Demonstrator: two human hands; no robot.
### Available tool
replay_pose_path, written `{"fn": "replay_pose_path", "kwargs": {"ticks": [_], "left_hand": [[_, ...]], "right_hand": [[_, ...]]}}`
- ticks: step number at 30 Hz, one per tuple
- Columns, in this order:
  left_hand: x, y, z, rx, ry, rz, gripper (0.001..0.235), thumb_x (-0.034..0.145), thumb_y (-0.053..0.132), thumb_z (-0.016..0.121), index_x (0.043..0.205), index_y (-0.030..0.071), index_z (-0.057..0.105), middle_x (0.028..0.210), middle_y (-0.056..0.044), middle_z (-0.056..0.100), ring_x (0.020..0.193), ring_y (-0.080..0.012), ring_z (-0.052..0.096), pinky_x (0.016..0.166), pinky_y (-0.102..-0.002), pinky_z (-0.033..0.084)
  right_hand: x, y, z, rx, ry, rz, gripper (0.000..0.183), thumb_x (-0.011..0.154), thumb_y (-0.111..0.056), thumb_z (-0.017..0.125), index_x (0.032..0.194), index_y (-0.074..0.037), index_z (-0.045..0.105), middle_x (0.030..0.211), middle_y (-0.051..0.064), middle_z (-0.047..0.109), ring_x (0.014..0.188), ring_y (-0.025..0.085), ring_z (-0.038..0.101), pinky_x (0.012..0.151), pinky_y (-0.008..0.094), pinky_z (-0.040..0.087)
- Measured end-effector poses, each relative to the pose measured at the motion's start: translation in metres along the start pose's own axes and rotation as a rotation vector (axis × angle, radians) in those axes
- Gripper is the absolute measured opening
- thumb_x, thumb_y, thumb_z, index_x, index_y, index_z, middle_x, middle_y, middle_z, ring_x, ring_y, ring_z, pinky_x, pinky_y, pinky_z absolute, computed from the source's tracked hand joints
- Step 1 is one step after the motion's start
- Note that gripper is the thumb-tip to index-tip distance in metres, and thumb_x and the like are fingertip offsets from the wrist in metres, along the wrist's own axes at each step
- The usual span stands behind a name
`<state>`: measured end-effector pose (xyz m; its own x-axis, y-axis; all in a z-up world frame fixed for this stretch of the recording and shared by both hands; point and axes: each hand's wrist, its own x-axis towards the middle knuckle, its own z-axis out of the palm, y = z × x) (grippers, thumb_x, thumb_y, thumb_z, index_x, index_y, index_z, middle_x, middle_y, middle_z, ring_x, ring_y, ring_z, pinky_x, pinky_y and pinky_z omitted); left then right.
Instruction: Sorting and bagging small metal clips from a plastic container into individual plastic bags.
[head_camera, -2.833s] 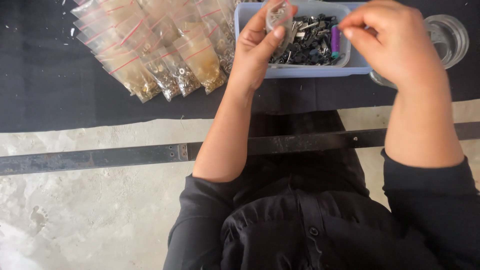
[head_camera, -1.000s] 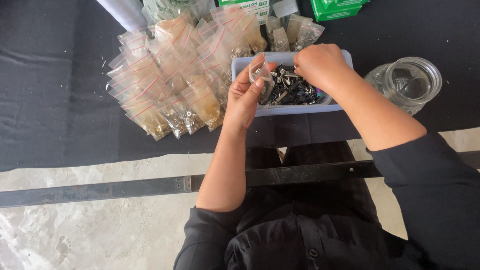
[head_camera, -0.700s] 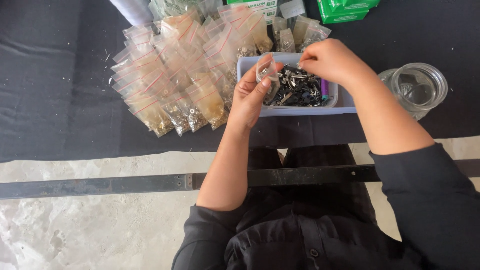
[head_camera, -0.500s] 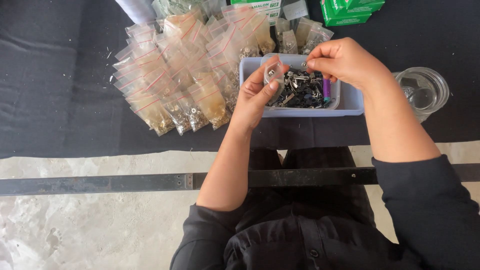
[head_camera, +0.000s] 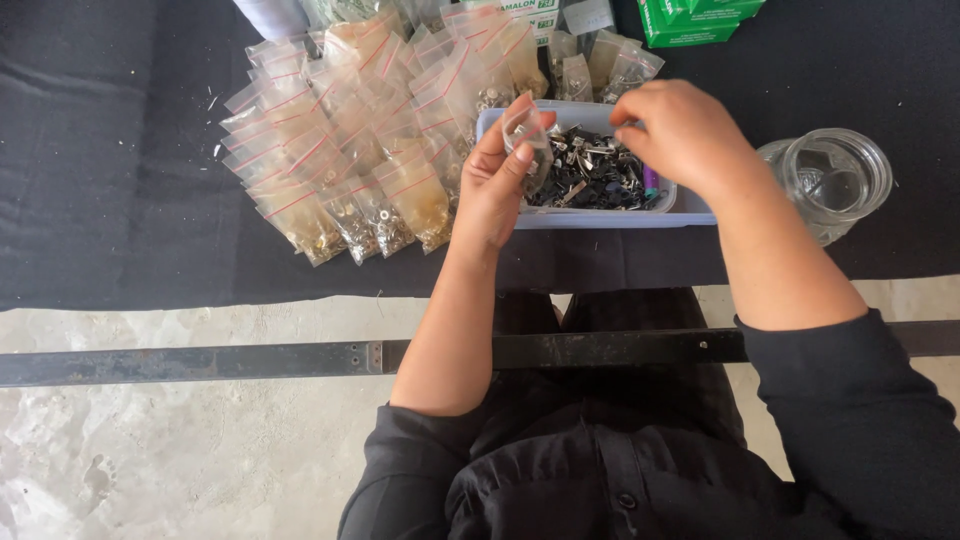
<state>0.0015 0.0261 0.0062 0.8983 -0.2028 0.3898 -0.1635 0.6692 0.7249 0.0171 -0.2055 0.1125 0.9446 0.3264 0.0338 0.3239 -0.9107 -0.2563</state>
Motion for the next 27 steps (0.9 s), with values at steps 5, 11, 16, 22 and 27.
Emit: {"fn": "replay_pose_path", "kwargs": {"ticks": [5,11,16,22,27], "left_hand": [[-0.001,0.004,-0.001,-0.035,0.012,0.001,0.060,0.106,0.030,0.073,0.156,0.009,0.048,0.142,-0.016,0.066,0.148,-0.0257,0.049,0.123,-0.040,0.035],[-0.001,0.002,0.000,-0.027,0.017,-0.012,0.060,0.104,0.029,0.074,0.155,0.008,0.050,0.141,-0.015,0.067,0.143,-0.0223,0.053,0.123,-0.040,0.036],[-0.001,0.005,0.001,0.002,-0.021,-0.005,0.056,0.107,0.030,0.072,0.156,0.011,0.050,0.143,-0.013,0.067,0.148,-0.0237,0.047,0.128,-0.046,0.030],[-0.002,0.007,0.004,0.014,-0.032,-0.014,0.056,0.107,0.031,0.072,0.155,0.012,0.051,0.143,-0.014,0.066,0.149,-0.0241,0.047,0.130,-0.047,0.028],[-0.004,0.007,0.006,0.012,-0.021,-0.010,0.055,0.107,0.032,0.073,0.155,0.014,0.053,0.141,-0.014,0.068,0.147,-0.0220,0.048,0.128,-0.045,0.029]], "right_hand": [[0.022,0.001,0.038,-0.137,-0.050,0.005,0.034,0.103,-0.012,0.049,0.120,-0.018,0.078,0.118,0.004,0.073,0.105,0.035,0.067,0.065,0.054,0.052],[0.039,-0.004,0.057,-0.367,-0.213,-0.014,0.016,0.095,-0.010,0.055,0.092,-0.017,0.069,0.081,0.007,0.053,0.075,0.038,0.064,0.061,0.048,0.044],[0.033,-0.007,0.043,-0.287,-0.235,-0.043,0.015,0.100,-0.013,0.057,0.105,-0.019,0.070,0.088,0.006,0.056,0.085,0.036,0.063,0.067,0.048,0.042],[0.028,-0.001,0.040,-0.189,-0.210,-0.056,0.010,0.099,-0.021,0.060,0.099,-0.015,0.068,0.099,0.007,0.063,0.087,0.035,0.065,0.068,0.050,0.047],[0.008,-0.006,0.016,0.330,-0.121,0.225,0.010,0.096,-0.017,0.068,0.104,-0.013,0.071,0.087,0.006,0.070,0.071,0.020,0.062,0.067,0.039,0.046]]}}
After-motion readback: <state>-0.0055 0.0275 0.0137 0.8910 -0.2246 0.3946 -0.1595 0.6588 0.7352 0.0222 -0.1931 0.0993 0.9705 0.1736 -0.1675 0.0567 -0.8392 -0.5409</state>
